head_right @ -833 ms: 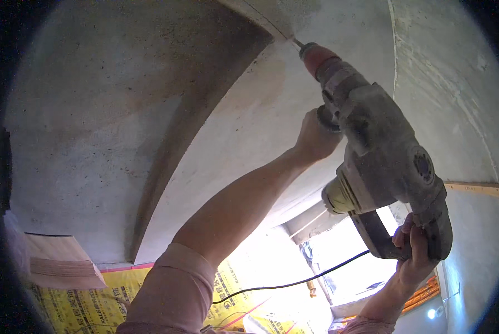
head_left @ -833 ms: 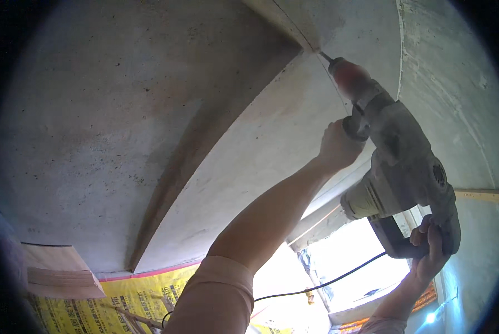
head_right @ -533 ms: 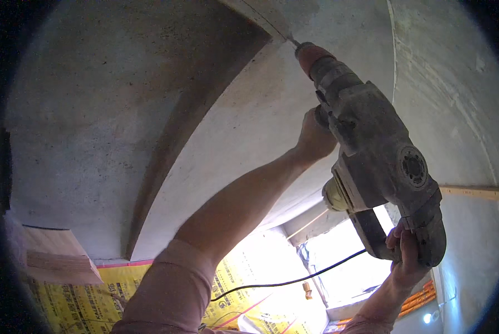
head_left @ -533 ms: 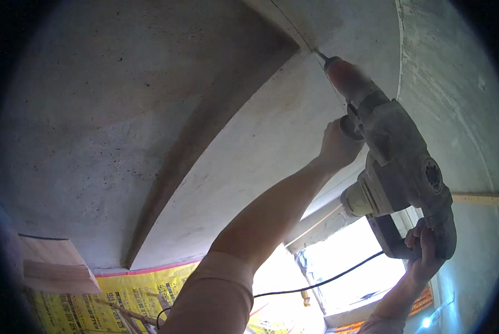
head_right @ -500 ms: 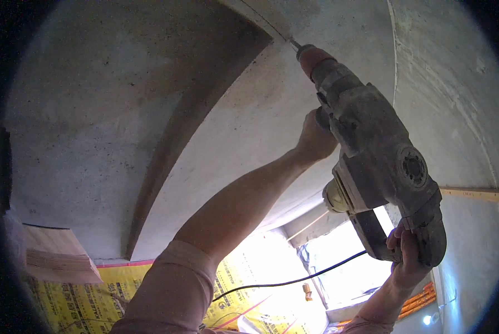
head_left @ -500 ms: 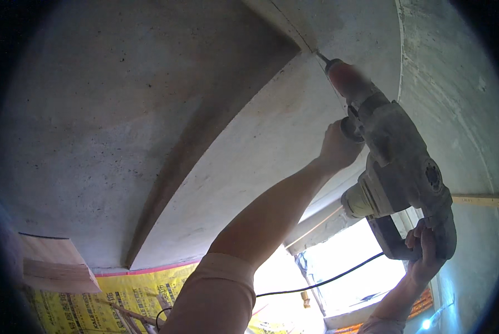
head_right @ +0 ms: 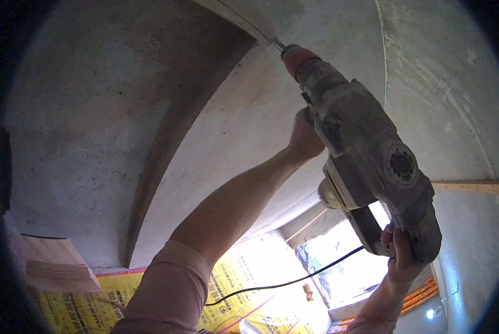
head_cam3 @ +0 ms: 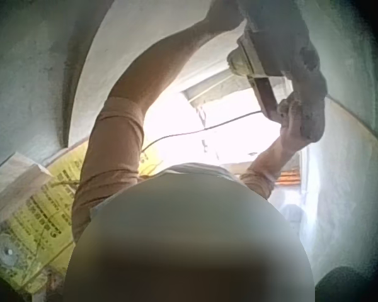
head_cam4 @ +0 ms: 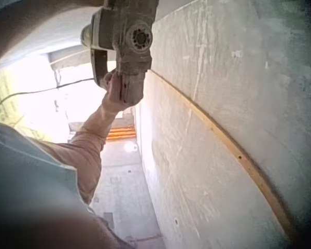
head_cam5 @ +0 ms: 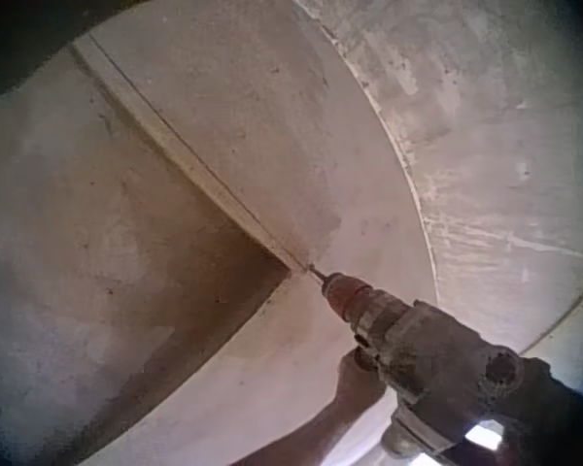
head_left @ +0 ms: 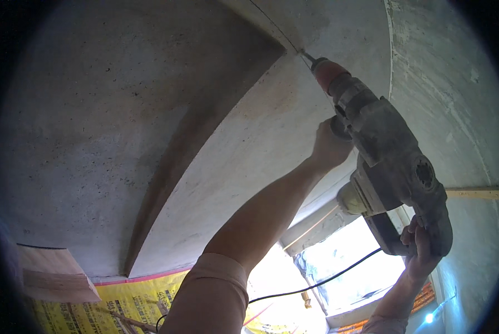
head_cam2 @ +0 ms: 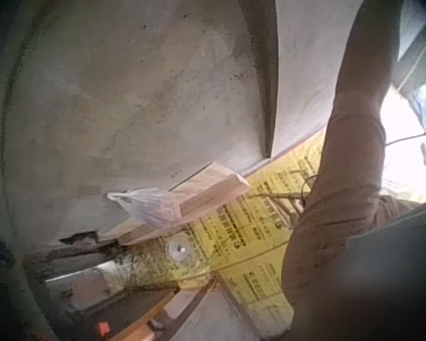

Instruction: Drilling a line into a concrete wall using a rotary hammer drill.

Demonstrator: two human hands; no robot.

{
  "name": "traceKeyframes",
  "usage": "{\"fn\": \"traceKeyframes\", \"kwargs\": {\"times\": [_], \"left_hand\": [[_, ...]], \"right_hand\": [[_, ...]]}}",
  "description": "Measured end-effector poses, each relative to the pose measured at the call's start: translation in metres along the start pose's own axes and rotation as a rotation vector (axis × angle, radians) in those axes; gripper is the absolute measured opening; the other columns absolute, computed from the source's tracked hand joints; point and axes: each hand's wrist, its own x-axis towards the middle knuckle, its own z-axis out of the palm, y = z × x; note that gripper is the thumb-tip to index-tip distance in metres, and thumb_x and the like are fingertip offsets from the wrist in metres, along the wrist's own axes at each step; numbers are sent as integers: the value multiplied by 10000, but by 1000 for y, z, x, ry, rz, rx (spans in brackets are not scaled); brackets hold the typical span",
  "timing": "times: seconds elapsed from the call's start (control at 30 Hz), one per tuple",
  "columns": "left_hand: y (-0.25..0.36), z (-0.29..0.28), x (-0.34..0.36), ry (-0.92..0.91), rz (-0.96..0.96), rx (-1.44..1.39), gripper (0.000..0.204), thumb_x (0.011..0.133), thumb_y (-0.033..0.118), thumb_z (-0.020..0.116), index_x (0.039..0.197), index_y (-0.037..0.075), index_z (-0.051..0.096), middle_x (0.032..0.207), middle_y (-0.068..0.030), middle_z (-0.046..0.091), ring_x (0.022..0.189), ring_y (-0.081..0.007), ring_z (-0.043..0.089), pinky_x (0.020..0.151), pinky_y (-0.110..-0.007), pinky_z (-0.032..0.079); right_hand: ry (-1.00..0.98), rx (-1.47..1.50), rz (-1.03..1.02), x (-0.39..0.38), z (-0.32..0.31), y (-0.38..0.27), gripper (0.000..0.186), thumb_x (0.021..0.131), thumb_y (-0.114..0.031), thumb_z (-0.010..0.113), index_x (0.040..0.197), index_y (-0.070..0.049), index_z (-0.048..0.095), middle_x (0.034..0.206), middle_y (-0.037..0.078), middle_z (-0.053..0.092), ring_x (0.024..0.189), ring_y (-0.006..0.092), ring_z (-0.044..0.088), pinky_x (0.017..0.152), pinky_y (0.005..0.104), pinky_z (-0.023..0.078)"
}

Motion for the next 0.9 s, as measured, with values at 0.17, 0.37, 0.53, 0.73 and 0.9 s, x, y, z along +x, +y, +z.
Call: {"fn": "traceKeyframes", "kwargs": {"times": [0.17, 0.37, 0.53, 0.73, 0.9], "left_hand": [[-6, 8, 4, 28, 11, 124, 232, 779, 144, 719, 938, -14, 657, 875, -165, 712, 871, -244, 696, 754, -369, 517], [-23, 19, 9, 70, -376, -1049, 239, 780, 151, 734, 930, -17, 654, 899, -128, 716, 890, -165, 671, 770, -341, 517], [-19, 18, 15, 58, -189, -636, 227, 764, 145, 751, 920, 4, 666, 875, -109, 717, 861, -170, 678, 754, -324, 518], [-41, 17, 10, -32, -66, -475, 299, 823, 126, 703, 1090, 49, 592, 1067, -98, 638, 1014, -178, 596, 846, -341, 508], [-42, 16, 4, -105, -31, -531, 371, 892, 102, 647, 1236, 52, 515, 1218, -115, 580, 1123, -169, 550, 915, -368, 504]], "right_hand": [[-10, -149, -83, 7, -7, -1, 135, 828, -117, 581, 739, -27, 629, 581, 30, 564, 476, 109, 505, 491, 240, 341], [-56, -112, -66, -4, -9, 11, 146, 835, -119, 630, 903, 3, 674, 609, 48, 585, 537, 139, 574, 566, 267, 456], [-195, -199, -267, 14, -44, 30, 341, 802, -103, 707, 1098, 33, 604, 873, 98, 655, 764, 198, 641, 732, 323, 507], [-75, -265, -48, -7, -37, 29, 392, 811, -126, 716, 1143, 30, 578, 954, 90, 664, 767, 183, 665, 671, 316, 549], [-13, -311, -315, -8, -37, 39, 367, 805, -125, 720, 1115, 29, 597, 915, 87, 665, 722, 166, 649, 638, 291, 533]]}}
